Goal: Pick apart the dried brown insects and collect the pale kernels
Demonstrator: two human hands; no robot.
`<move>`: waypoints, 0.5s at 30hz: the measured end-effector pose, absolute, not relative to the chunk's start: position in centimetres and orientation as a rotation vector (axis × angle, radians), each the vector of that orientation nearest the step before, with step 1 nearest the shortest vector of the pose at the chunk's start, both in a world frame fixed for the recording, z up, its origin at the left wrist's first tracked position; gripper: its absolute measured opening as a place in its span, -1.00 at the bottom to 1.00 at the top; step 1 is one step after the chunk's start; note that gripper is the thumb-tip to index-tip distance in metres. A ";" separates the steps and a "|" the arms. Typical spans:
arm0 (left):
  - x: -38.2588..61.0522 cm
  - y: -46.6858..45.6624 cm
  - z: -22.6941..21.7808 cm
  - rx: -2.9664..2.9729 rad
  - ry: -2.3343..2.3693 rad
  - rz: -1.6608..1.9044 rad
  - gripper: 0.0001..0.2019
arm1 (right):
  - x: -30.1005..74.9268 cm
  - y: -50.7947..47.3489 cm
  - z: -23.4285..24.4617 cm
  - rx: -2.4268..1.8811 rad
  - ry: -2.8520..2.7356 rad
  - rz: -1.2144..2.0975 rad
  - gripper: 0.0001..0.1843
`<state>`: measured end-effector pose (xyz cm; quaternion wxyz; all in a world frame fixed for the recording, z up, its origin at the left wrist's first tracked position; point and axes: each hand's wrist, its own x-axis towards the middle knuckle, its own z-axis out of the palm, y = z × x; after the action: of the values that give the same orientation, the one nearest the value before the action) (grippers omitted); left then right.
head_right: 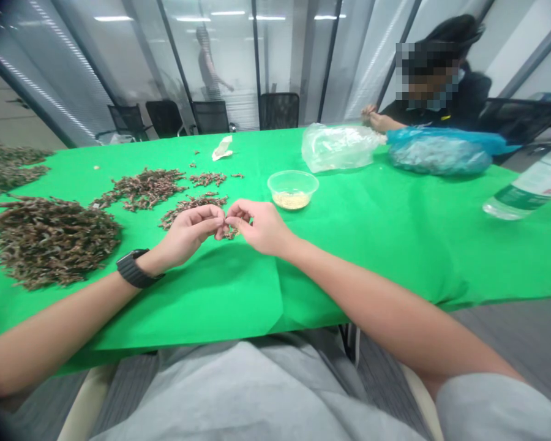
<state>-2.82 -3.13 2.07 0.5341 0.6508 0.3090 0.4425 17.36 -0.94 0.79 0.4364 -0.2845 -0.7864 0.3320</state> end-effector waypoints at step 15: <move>-2.5 -3.3 2.1 1.692 0.835 1.017 -0.68 | 17.3 -1.2 0.9 -0.738 -2.005 0.756 -0.86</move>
<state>-2.49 -3.32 2.07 0.4785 0.6932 0.3420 0.4167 17.33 -1.16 0.85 0.4239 -0.2949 -0.8013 0.3020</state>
